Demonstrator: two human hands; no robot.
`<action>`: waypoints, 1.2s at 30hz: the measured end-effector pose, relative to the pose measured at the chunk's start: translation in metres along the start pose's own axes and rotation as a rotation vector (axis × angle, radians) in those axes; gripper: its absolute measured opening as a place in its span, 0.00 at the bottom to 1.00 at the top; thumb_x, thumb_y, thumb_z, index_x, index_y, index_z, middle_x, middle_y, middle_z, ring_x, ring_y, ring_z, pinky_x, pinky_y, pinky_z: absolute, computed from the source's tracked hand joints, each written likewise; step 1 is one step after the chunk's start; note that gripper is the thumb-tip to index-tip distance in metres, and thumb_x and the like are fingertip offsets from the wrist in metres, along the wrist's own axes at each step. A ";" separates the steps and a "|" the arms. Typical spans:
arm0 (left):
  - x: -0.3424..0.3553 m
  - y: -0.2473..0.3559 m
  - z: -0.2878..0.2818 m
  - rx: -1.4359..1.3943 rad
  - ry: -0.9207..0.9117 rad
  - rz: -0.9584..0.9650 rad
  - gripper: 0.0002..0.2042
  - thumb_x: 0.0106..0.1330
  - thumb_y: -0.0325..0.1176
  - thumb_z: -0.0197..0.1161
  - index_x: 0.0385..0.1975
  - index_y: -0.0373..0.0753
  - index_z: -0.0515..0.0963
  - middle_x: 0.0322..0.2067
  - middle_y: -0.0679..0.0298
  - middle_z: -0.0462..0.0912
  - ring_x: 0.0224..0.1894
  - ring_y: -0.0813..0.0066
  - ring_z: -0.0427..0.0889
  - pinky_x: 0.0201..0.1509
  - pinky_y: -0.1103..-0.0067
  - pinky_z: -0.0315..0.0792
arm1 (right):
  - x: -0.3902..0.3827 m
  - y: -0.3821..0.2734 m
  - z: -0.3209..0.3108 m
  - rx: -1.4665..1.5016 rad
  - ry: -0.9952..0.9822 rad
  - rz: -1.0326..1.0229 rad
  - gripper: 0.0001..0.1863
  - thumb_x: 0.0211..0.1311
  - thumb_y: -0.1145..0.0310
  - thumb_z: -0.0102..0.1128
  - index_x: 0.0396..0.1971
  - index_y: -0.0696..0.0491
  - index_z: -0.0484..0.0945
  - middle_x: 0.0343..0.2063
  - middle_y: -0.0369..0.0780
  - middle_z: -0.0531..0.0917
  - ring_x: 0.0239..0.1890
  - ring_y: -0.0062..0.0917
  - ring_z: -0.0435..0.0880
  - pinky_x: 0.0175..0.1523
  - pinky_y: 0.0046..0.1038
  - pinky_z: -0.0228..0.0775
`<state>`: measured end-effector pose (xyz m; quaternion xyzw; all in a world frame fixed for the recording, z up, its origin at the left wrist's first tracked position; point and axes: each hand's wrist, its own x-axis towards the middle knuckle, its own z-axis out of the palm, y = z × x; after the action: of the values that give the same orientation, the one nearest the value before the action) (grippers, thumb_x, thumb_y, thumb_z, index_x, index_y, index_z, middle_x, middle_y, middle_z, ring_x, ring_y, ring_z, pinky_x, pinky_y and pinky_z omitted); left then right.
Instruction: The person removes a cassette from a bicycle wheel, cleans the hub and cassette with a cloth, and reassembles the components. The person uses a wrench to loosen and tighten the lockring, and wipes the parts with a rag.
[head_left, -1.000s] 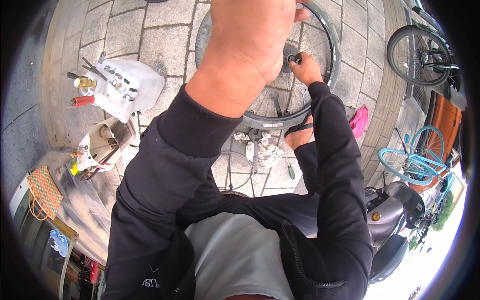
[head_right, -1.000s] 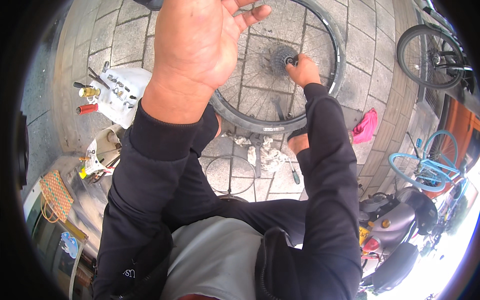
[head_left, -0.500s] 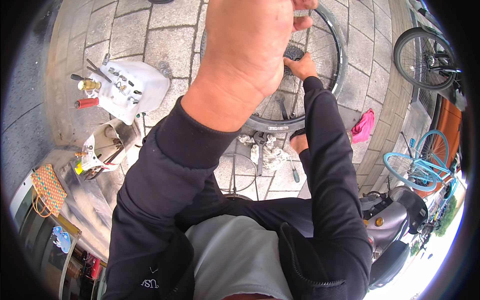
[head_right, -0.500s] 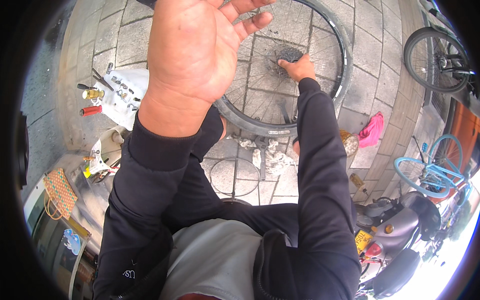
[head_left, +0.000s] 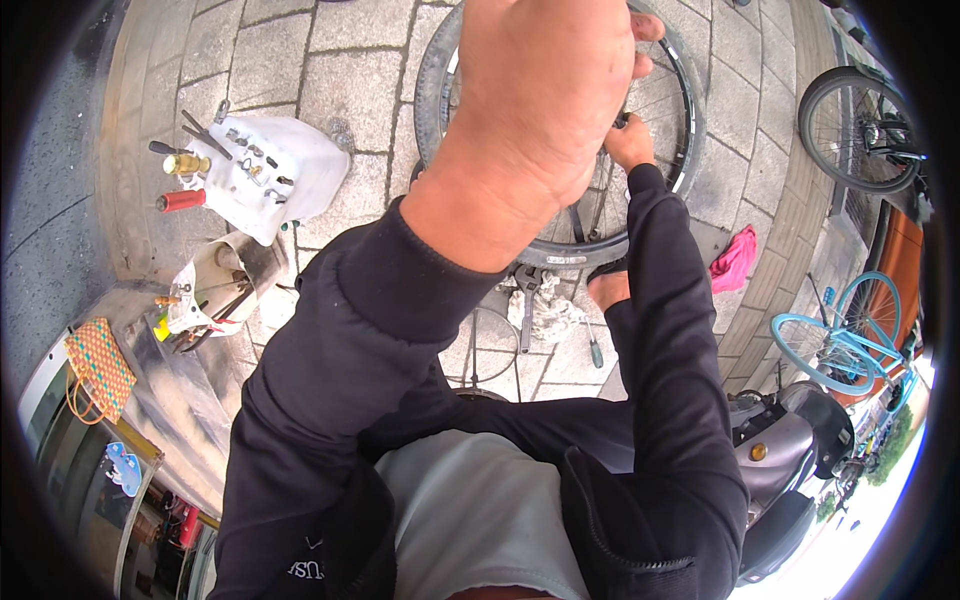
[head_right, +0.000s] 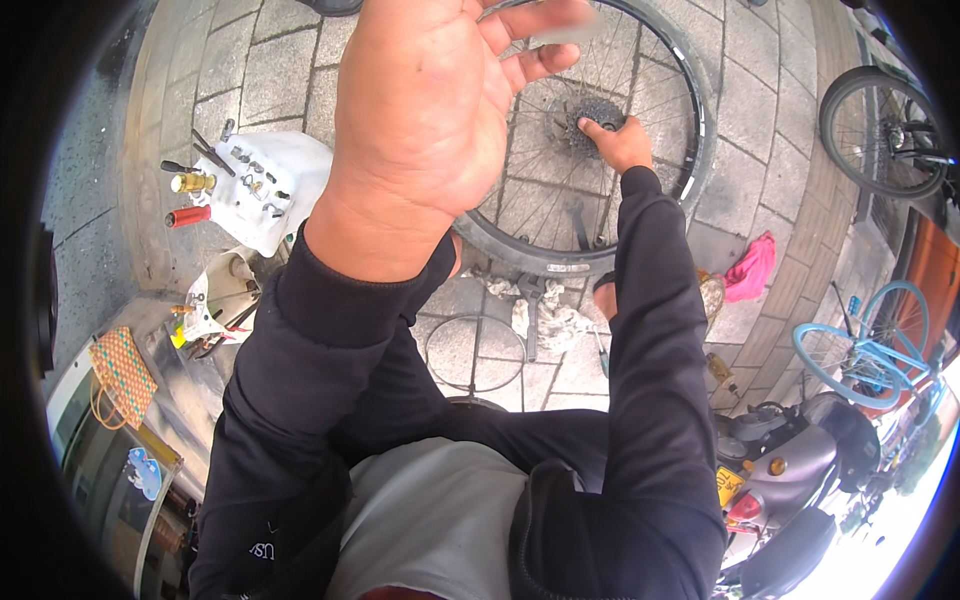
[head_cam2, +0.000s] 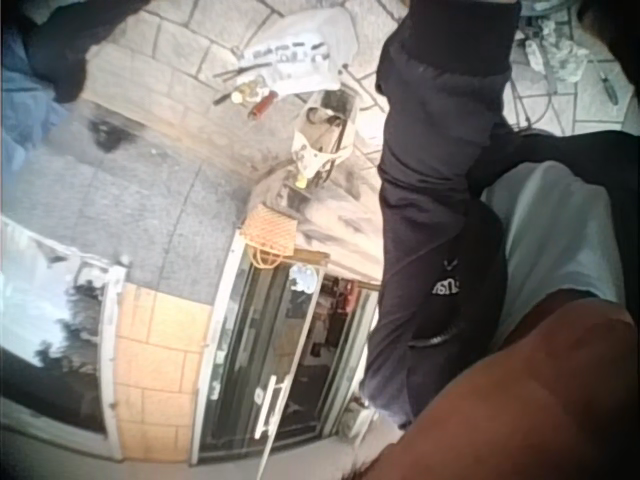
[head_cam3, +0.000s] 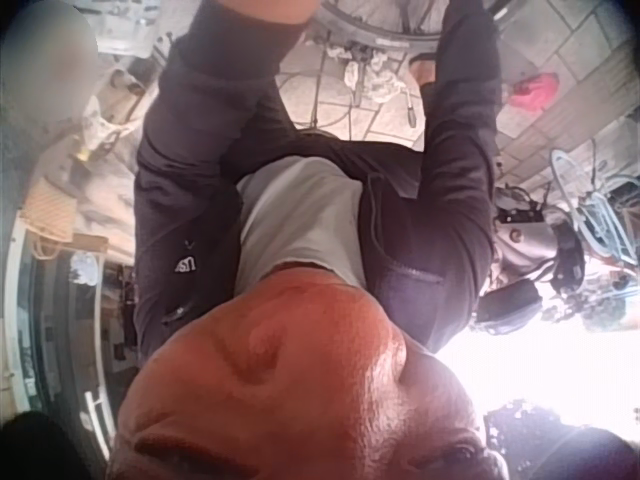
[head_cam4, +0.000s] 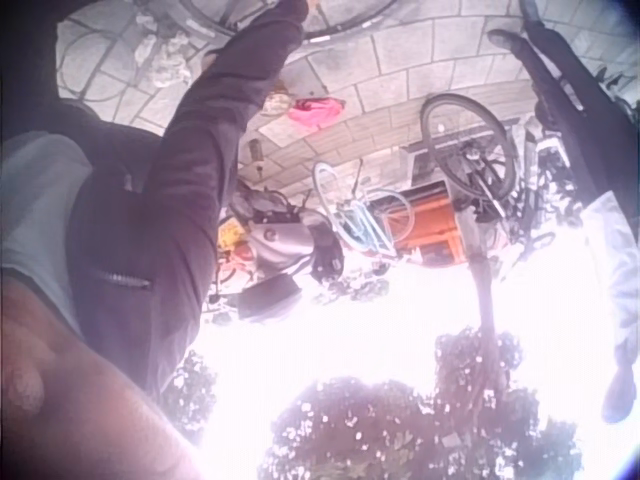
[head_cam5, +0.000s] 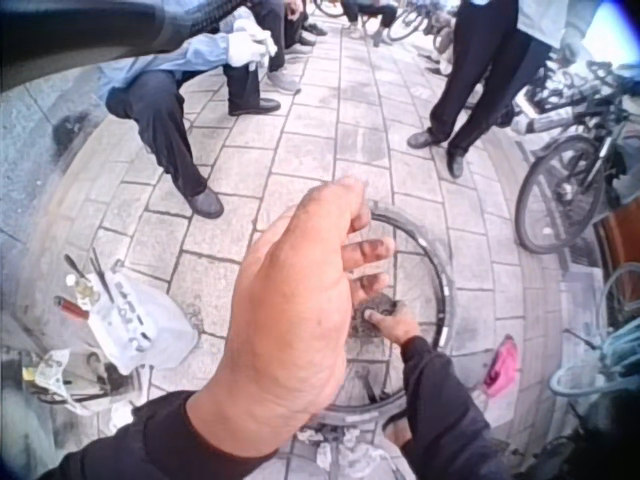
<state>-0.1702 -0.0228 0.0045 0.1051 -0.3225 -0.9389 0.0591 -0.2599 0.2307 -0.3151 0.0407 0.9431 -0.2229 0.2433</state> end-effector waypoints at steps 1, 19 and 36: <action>0.000 0.000 0.000 0.004 -0.018 0.003 0.17 0.75 0.45 0.63 0.45 0.35 0.79 0.41 0.65 0.77 0.45 0.73 0.80 0.47 0.77 0.73 | -0.001 -0.001 -0.001 -0.016 0.000 -0.005 0.55 0.50 0.37 0.80 0.61 0.73 0.75 0.55 0.62 0.84 0.61 0.50 0.85 0.66 0.40 0.75; -0.002 0.014 0.003 -0.028 0.172 -0.037 0.13 0.76 0.45 0.61 0.46 0.41 0.77 0.41 0.64 0.79 0.43 0.69 0.81 0.49 0.71 0.74 | -0.058 0.051 -0.046 0.945 -0.083 0.251 0.37 0.68 0.51 0.75 0.64 0.64 0.74 0.47 0.44 0.85 0.42 0.32 0.85 0.47 0.37 0.87; 0.051 0.000 -0.098 1.038 0.077 0.199 0.31 0.70 0.54 0.71 0.58 0.32 0.75 0.53 0.57 0.81 0.54 0.69 0.79 0.58 0.74 0.73 | -0.104 0.087 -0.014 1.507 -0.235 0.302 0.31 0.74 0.45 0.65 0.60 0.57 0.75 0.49 0.54 0.84 0.51 0.48 0.87 0.58 0.46 0.85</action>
<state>-0.1963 -0.0898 -0.0794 0.1237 -0.7510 -0.6409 0.1001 -0.1589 0.3177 -0.2898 0.2994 0.4891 -0.7712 0.2762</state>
